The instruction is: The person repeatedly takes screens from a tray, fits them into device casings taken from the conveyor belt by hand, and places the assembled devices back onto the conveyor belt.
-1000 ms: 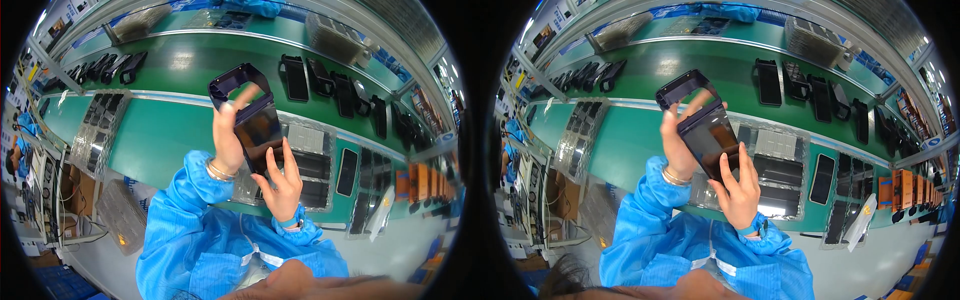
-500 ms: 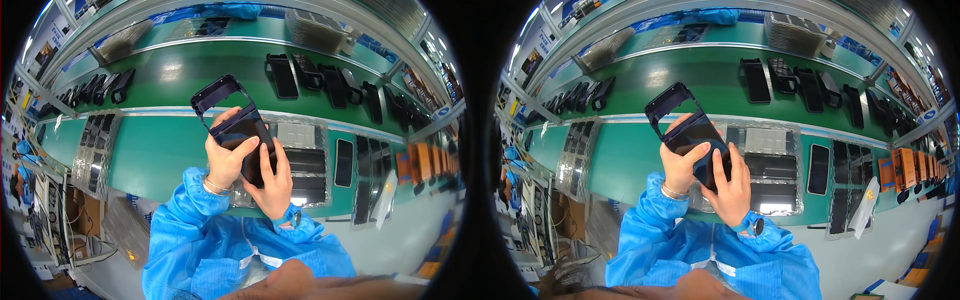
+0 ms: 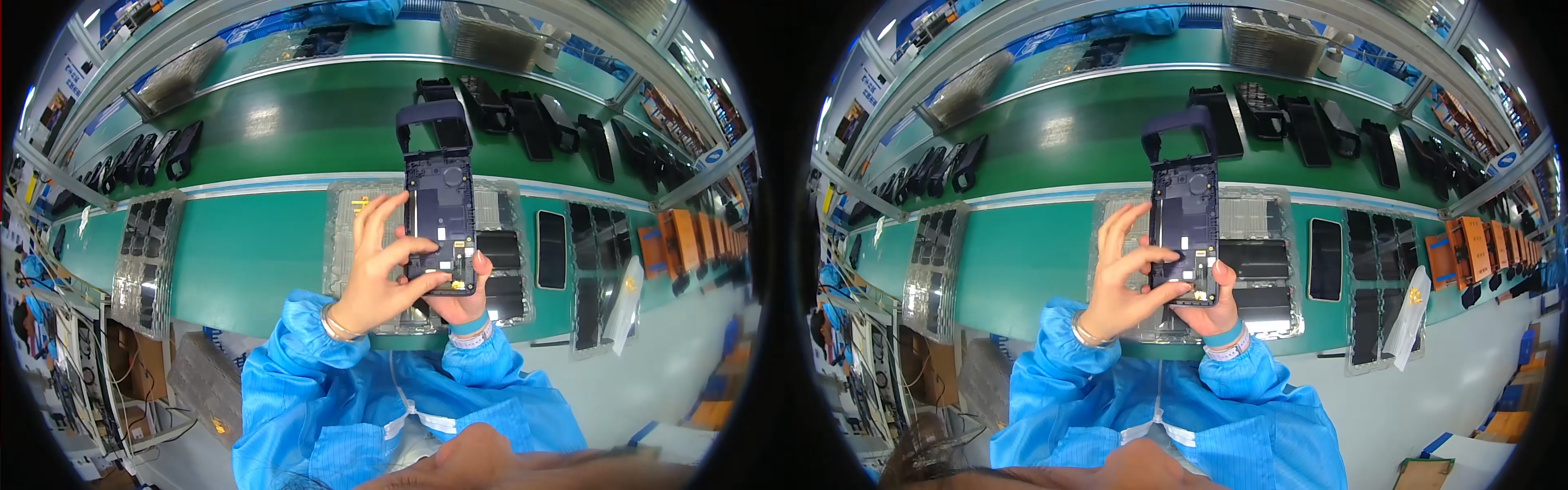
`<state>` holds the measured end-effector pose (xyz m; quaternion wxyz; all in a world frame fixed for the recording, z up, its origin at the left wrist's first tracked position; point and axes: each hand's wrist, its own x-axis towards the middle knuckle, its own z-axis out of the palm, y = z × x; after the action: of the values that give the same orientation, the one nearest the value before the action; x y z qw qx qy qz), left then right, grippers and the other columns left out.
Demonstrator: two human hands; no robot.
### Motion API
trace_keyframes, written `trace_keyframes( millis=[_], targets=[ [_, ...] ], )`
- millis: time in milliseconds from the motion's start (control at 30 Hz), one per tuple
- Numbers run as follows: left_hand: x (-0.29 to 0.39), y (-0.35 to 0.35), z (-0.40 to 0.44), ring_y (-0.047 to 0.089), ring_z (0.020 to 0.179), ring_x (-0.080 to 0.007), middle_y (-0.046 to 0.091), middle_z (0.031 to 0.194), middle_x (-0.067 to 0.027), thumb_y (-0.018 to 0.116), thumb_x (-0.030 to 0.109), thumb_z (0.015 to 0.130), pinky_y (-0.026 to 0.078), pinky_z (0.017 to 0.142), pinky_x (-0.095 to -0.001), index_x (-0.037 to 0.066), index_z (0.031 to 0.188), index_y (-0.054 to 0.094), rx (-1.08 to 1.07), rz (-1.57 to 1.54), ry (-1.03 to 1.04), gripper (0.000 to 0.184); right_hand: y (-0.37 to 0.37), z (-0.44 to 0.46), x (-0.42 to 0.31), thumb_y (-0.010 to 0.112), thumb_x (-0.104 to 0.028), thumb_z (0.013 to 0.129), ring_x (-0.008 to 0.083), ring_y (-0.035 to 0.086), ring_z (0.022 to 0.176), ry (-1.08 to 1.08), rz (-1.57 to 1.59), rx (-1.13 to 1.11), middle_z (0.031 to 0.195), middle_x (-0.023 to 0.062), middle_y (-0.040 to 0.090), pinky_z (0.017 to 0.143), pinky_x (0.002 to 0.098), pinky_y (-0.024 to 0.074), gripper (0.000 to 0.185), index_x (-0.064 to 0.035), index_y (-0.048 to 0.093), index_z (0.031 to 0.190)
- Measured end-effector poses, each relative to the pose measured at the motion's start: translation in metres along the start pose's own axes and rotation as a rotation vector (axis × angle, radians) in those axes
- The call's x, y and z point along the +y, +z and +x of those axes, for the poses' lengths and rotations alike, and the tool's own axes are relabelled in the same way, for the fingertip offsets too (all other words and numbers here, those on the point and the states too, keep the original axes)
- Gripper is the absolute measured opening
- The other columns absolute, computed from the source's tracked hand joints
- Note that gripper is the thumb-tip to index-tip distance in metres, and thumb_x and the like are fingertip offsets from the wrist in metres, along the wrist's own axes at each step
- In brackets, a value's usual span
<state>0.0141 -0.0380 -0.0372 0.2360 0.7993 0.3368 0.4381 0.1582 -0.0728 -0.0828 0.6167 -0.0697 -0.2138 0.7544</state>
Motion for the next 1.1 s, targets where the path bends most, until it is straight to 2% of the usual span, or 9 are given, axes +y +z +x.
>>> trace_keyframes(
  millis=[133, 300, 400, 533, 733, 833, 967, 1067, 1100],
  targets=[
    [0.001, 0.008, -0.009, 0.038, 0.122, -0.0385, 0.047, 0.130, -0.0167, 0.086, 0.025, 0.059, 0.036, 0.094, -0.0483, 0.013, 0.090, 0.071, 0.146, 0.151, 0.058, 0.036, -0.007, 0.004, -0.001, 0.055, -0.060, 0.083, 0.0302, 0.054, 0.113, -0.023, -0.071, -0.022, 0.137, 0.0205, 0.042, 0.090, 0.0421, 0.0510, 0.086, 0.0006, 0.032, 0.140],
    [0.002, 0.012, -0.020, 0.063, 0.074, -0.0222, 0.065, 0.087, -0.0106, 0.082, 0.021, 0.067, 0.048, 0.059, -0.0279, 0.001, 0.096, 0.067, 0.018, 0.074, 0.237, 0.039, -0.008, 0.003, 0.006, 0.072, -0.031, 0.084, 0.0202, 0.052, 0.114, -0.380, -0.568, 0.147, 0.141, 0.0152, 0.040, 0.092, 0.0315, 0.0479, 0.082, 0.0045, 0.028, 0.143],
    [-0.006, 0.009, -0.031, 0.067, 0.077, -0.0209, 0.068, 0.091, -0.0117, 0.079, 0.015, 0.075, 0.052, 0.065, -0.0277, -0.002, 0.101, 0.065, 0.013, -0.152, -0.158, 0.034, -0.001, 0.006, 0.007, 0.063, -0.005, 0.089, 0.0214, 0.051, 0.116, -0.589, -0.701, 0.273, 0.142, 0.0150, 0.038, 0.090, 0.0328, 0.0478, 0.072, 0.0045, 0.020, 0.146],
    [-0.038, 0.017, -0.010, 0.068, 0.081, -0.0207, 0.068, 0.098, -0.0140, 0.063, 0.009, 0.090, 0.057, 0.075, -0.0317, -0.006, 0.110, 0.059, 0.104, -1.073, -0.710, 0.025, 0.003, 0.003, -0.015, 0.059, 0.006, 0.085, 0.0233, 0.053, 0.115, -0.406, -1.035, 0.220, 0.135, 0.0167, 0.045, 0.095, 0.0343, 0.0465, 0.063, -0.0006, 0.034, 0.142],
    [-0.127, 0.036, 0.051, 0.067, 0.084, -0.0261, 0.063, 0.106, -0.0200, 0.062, 0.017, 0.092, 0.057, 0.079, -0.0365, -0.010, 0.106, 0.052, 0.331, -1.056, -0.816, 0.032, -0.047, -0.017, -0.065, 0.065, 0.007, 0.063, 0.0369, 0.042, 0.123, -0.110, -2.361, 0.076, 0.124, 0.0143, 0.052, 0.101, 0.0450, 0.0382, 0.068, -0.0049, 0.052, 0.128],
    [-0.167, 0.055, 0.079, 0.066, 0.087, -0.0313, 0.058, 0.112, -0.0262, 0.058, 0.022, 0.094, 0.056, 0.083, -0.0384, -0.015, 0.109, 0.045, 0.392, -0.957, -0.813, 0.042, -0.051, -0.019, -0.077, 0.065, 0.006, 0.059, 0.0370, 0.041, 0.124, 0.001, -2.314, 0.027, 0.125, 0.0132, 0.051, 0.100, 0.0461, 0.0377, 0.073, -0.0069, 0.051, 0.130],
    [-0.220, 0.068, 0.107, 0.047, 0.121, -0.0415, 0.039, 0.130, -0.0375, 0.046, 0.032, 0.099, 0.042, 0.104, -0.0452, -0.017, 0.134, 0.023, 0.198, -1.264, -0.881, 0.064, -0.045, -0.014, -0.083, 0.067, 0.003, 0.058, 0.0366, 0.043, 0.121, 0.091, -2.471, -0.006, 0.123, 0.0139, 0.050, 0.100, 0.0450, 0.0384, 0.077, -0.0052, 0.047, 0.131],
    [-0.159, 0.053, 0.116, 0.047, 0.122, -0.0402, 0.040, 0.130, -0.0368, 0.049, 0.033, 0.098, 0.040, 0.104, -0.0444, -0.012, 0.136, 0.027, 0.228, -1.029, -1.096, 0.063, -0.038, -0.008, -0.087, 0.069, 0.000, 0.057, 0.0373, 0.045, 0.118, 0.077, -2.395, -0.042, 0.122, 0.0166, 0.048, 0.099, 0.0455, 0.0394, 0.078, 0.0001, 0.044, 0.131],
    [-0.143, 0.047, 0.107, 0.052, 0.118, -0.0336, 0.048, 0.128, -0.0284, 0.052, 0.034, 0.097, 0.042, 0.101, -0.0413, -0.006, 0.132, 0.039, 0.093, -0.872, -0.961, 0.055, -0.031, -0.009, -0.091, 0.070, -0.002, 0.056, 0.0376, 0.045, 0.116, -0.018, -2.332, -0.043, 0.121, 0.0175, 0.047, 0.098, 0.0460, 0.0398, 0.079, 0.0020, 0.043, 0.130]
  ],
)
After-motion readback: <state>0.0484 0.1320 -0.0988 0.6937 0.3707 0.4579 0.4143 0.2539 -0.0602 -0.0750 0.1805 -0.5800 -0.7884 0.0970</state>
